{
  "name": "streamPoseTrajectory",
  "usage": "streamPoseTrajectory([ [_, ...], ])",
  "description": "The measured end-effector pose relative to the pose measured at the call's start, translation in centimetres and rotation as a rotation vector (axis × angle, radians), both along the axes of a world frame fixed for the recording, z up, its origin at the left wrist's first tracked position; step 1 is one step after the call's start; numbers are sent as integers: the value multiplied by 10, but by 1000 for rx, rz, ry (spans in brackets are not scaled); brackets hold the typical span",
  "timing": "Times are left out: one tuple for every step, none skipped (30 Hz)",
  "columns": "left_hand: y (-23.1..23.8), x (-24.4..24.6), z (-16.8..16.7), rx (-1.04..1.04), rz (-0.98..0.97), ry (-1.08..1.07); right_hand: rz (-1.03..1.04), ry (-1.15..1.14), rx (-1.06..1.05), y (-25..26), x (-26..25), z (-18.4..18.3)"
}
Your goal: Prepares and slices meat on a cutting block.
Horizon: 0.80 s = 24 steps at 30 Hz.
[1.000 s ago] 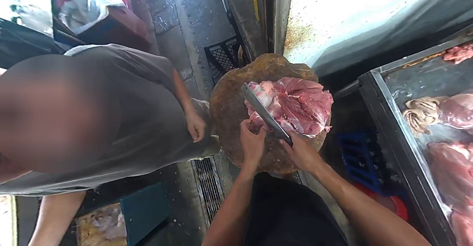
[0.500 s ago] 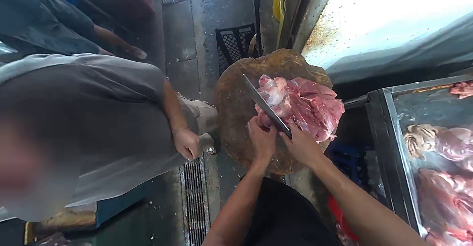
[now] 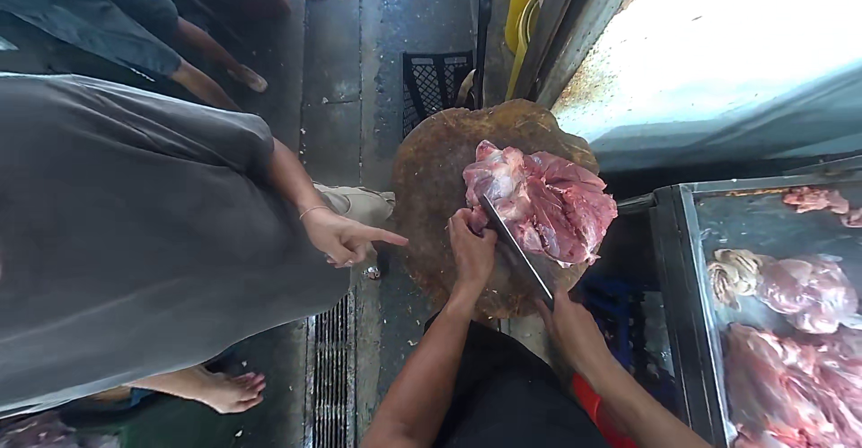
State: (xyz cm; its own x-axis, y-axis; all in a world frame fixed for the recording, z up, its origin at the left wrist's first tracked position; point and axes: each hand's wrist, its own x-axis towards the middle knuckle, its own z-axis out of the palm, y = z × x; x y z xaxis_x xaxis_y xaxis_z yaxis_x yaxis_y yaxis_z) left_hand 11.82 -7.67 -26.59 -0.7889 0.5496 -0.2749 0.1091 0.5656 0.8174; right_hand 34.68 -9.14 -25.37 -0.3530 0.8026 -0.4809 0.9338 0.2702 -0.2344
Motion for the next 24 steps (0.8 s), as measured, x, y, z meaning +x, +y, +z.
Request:
streamPoseTrajectory([
  [-4,-4,-3,9,8,-40,-3,3,-15,-8,16,-4],
  [-9,-11,-7,22,15,-94,-4,16,-39,-14,30,-6],
  [-15,-17,-10,41,19,-154,-3,39,-62,-18,42,-6],
  [-20,-23,-12,66,13,-207,-1,78,-61,-20,50,-3],
  [-22,-28,-9,97,-3,-246,-5,127,-42,-18,54,0],
  [-21,-31,-3,111,-28,-280,-12,179,-14,-14,54,6],
  [-19,-32,2,98,-63,-300,-19,233,19,-9,51,12],
  [-16,-33,7,61,-102,-305,-24,281,52,-3,43,19],
  [-12,-33,9,14,-132,-286,-24,324,75,4,33,26],
  [-9,-32,8,-21,-143,-254,-18,349,90,12,20,32],
  [-6,-32,6,-45,-134,-219,-9,347,85,20,7,37],
  [-3,-32,4,-57,-115,-196,0,325,57,30,-8,44],
  [-1,-33,5,-67,-101,-188,4,297,7,39,-25,52],
  [1,-34,6,-74,-98,-188,5,266,-54,47,-43,60],
  [1,-35,6,-75,-101,-199,0,232,-127,54,-62,69],
  [1,-36,7,-75,-103,-210,-2,207,-191,61,-80,76],
  [1,-36,8,-73,-102,-215,8,186,-232,67,-96,79],
  [1,-36,9,-71,-97,-217,23,166,-248,71,-110,78],
  [2,-36,10,-71,-93,-218,32,147,-258,74,-121,75],
  [2,-36,11,-80,-92,-214,41,120,-261,75,-130,70],
  [3,-35,12,-96,-88,-202,50,98,-253,75,-134,62],
  [4,-35,12,-112,-80,-189,51,81,-250,73,-136,56],
  [5,-36,11,-121,-72,-173,42,74,-245,70,-134,50],
  [6,-37,11,-127,-67,-159,30,72,-224,65,-127,43],
])
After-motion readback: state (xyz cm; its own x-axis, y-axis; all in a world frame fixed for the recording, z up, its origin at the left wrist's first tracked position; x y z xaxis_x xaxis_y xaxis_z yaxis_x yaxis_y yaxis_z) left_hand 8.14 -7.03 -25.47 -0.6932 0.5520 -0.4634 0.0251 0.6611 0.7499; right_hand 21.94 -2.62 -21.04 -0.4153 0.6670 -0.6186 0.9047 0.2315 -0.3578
